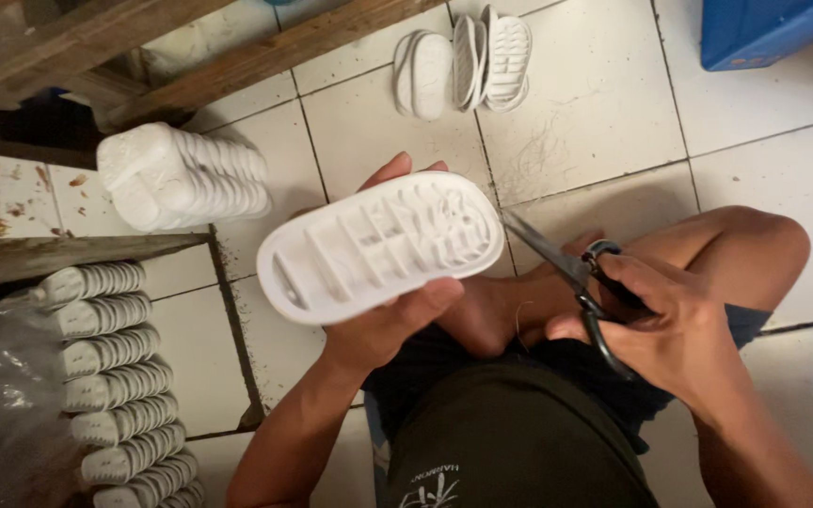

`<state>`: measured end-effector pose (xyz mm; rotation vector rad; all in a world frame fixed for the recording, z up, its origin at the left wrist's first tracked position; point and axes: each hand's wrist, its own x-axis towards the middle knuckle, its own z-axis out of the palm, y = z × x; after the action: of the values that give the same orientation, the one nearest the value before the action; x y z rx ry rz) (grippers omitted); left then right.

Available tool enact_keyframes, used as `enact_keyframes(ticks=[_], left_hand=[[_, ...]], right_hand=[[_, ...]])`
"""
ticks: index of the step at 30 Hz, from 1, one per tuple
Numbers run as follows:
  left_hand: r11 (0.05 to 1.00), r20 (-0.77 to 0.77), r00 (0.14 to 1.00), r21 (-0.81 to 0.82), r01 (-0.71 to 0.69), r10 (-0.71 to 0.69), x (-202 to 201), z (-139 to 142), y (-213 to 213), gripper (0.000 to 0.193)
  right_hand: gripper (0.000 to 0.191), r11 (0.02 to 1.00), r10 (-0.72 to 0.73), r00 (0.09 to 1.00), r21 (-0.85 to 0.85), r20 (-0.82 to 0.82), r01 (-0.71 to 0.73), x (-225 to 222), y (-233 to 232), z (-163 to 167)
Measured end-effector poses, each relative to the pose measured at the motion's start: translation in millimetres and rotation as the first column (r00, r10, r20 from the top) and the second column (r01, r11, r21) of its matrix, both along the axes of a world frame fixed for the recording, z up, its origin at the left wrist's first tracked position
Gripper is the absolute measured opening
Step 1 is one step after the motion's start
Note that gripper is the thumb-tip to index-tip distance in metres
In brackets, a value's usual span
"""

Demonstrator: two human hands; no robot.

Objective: The person sits on the floor and uses shears to trim the edges of white slipper soles one by one. After trimming each sole, they place it on a growing stack on the floor. The person repeats this process for several soles throughout the clip.

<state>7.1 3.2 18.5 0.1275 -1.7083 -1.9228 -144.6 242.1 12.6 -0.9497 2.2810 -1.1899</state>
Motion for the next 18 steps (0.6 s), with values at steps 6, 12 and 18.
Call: enact_keyframes(ticks=[6, 12, 18], left_hand=[[0.995, 0.092, 0.991, -0.021, 0.101, -0.098, -1, 7, 10, 0.084], [0.989, 0.107, 0.984, -0.021, 0.143, -0.140, 5, 5, 6, 0.078], [0.956, 0.041, 0.992, 0.272, 0.107, -0.123, 3, 6, 3, 0.074]], right_hand=[[0.043, 0.998, 0.043, 0.994, -0.042, -0.103, -0.047, 1, -8, 15], [0.038, 0.981, 0.193, 0.896, 0.095, -0.399, -0.169, -9, -12, 22], [0.041, 0.977, 0.213, 0.875, 0.117, -0.436, -0.180, -14, -13, 21]])
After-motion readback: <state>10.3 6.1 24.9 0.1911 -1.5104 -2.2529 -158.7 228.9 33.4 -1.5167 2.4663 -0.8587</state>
